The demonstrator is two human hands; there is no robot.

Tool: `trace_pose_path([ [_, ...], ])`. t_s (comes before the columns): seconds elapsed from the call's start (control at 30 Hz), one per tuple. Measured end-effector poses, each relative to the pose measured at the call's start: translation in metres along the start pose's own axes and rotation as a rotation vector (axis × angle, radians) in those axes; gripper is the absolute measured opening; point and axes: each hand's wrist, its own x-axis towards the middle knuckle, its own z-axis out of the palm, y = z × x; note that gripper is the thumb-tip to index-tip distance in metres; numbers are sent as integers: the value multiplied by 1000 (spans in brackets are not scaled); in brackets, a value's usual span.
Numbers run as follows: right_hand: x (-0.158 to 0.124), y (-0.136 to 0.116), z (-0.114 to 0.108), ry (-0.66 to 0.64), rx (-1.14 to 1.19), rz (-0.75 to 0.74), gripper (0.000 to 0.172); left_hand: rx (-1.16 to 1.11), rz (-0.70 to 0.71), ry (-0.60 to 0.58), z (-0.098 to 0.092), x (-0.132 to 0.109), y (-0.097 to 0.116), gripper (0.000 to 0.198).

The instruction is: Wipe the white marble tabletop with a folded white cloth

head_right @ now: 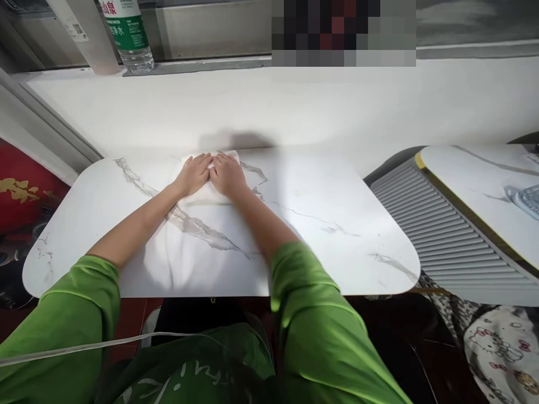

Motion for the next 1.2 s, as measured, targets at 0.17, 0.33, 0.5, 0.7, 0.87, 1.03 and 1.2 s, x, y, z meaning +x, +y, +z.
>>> trace_pose_path([
  [0.17, 17, -4, 6, 45, -15, 89, 47, 15, 4, 46, 1, 19, -15, 54],
  [0.33, -27, -31, 3, 69, -15, 151, 49, 9, 46, 46, 3, -27, -6, 52],
  [0.5, -107, -91, -4, 17, -33, 58, 53, 52, 92, 90, 3, -136, 5, 53],
  [0.7, -166, -151, -16, -36, -19, -179, 56, 70, 70, 137, -5, -238, 10, 55],
  [0.87, -121, -148, 1, -46, -19, -219, 55, 79, -31, 70, -12, -211, -17, 56],
  [1.03, -26, -127, 27, -63, -17, -116, 54, 65, -85, 72, -22, -122, -70, 54],
  [1.2, 42, -107, 47, -27, -15, -30, 53, 52, -79, 86, -28, -51, -105, 52],
])
